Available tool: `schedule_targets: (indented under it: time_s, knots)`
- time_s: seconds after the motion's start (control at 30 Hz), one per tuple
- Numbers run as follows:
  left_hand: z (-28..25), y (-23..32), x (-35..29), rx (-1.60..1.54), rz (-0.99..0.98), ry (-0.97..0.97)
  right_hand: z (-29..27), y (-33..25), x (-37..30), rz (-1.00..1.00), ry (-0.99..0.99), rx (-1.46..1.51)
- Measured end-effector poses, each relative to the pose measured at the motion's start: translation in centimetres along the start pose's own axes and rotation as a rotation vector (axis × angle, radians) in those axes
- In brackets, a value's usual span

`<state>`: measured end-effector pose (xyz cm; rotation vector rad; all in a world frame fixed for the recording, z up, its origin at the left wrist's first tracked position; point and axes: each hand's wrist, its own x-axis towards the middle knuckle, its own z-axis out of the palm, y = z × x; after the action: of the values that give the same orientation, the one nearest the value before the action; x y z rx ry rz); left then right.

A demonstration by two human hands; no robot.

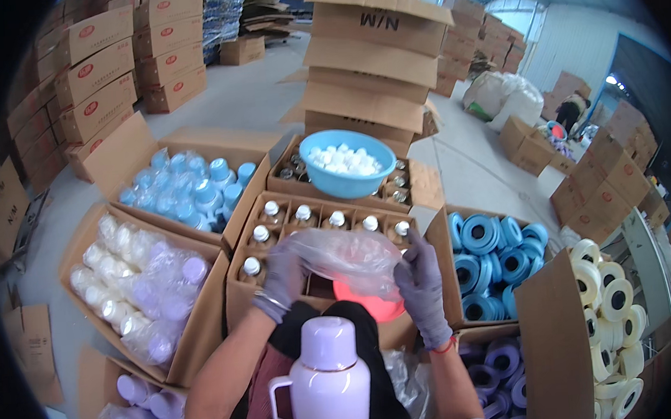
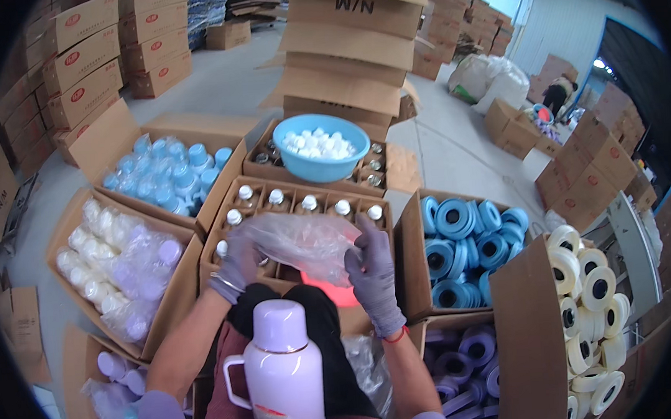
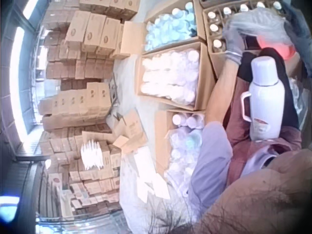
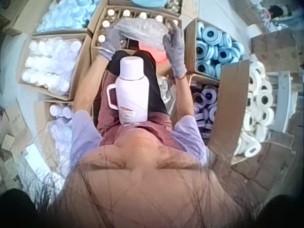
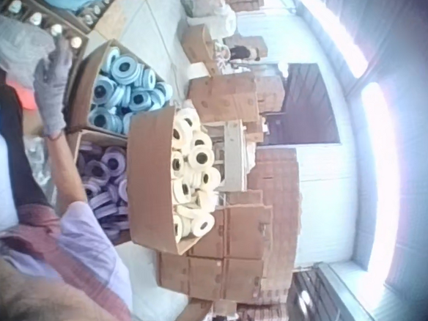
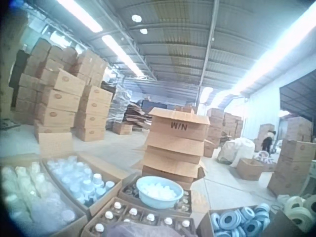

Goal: The person assembles thermos flasks by inserting inner liners, attaching lids, and placing rubber rings into the openings. They then wrap the completed flasks in plastic bags and place them into cardboard boxes.

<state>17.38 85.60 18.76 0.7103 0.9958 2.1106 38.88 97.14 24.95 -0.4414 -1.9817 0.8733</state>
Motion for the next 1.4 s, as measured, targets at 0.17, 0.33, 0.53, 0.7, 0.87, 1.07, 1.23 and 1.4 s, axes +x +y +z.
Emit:
schedule_targets:
  time_s: [0.17, 0.33, 0.53, 0.7, 0.87, 1.07, 1.23, 1.4]
  knots:
    - [-4.1, 3.5, -9.7, 0.490, 0.013, -0.030, 3.6, 6.3, -5.4, 0.113, -0.316, -0.697]
    - [-0.1, 6.3, -19.3, 0.878, 0.010, -0.003, 2.1, -0.9, -9.1, 0.146, -0.028, -0.079]
    - [-2.0, 3.0, -32.5, 0.954, -0.074, 0.163, -1.1, -4.5, -20.5, -0.138, -0.238, -0.275]
    - [-5.0, 7.1, -34.1, 1.349, 0.080, -0.332, -3.7, -7.2, -24.8, -0.257, -0.552, -0.221]
    - [-5.6, 7.6, -35.3, 1.436, -0.058, -0.499, -6.6, -4.7, -30.1, -0.256, -0.913, -0.288]
    - [1.3, 8.8, -25.6, 0.921, -0.182, -0.038, -8.1, -5.7, -28.7, -0.298, -1.165, -0.336]
    - [-5.2, 10.6, -29.5, 0.979, -0.243, -0.027, -6.2, -6.6, -27.1, -0.272, -0.893, -0.124]
    - [-10.0, 11.2, -35.3, 1.012, -0.215, 0.253, 1.1, -9.9, -18.6, 0.327, -0.669, 0.461]
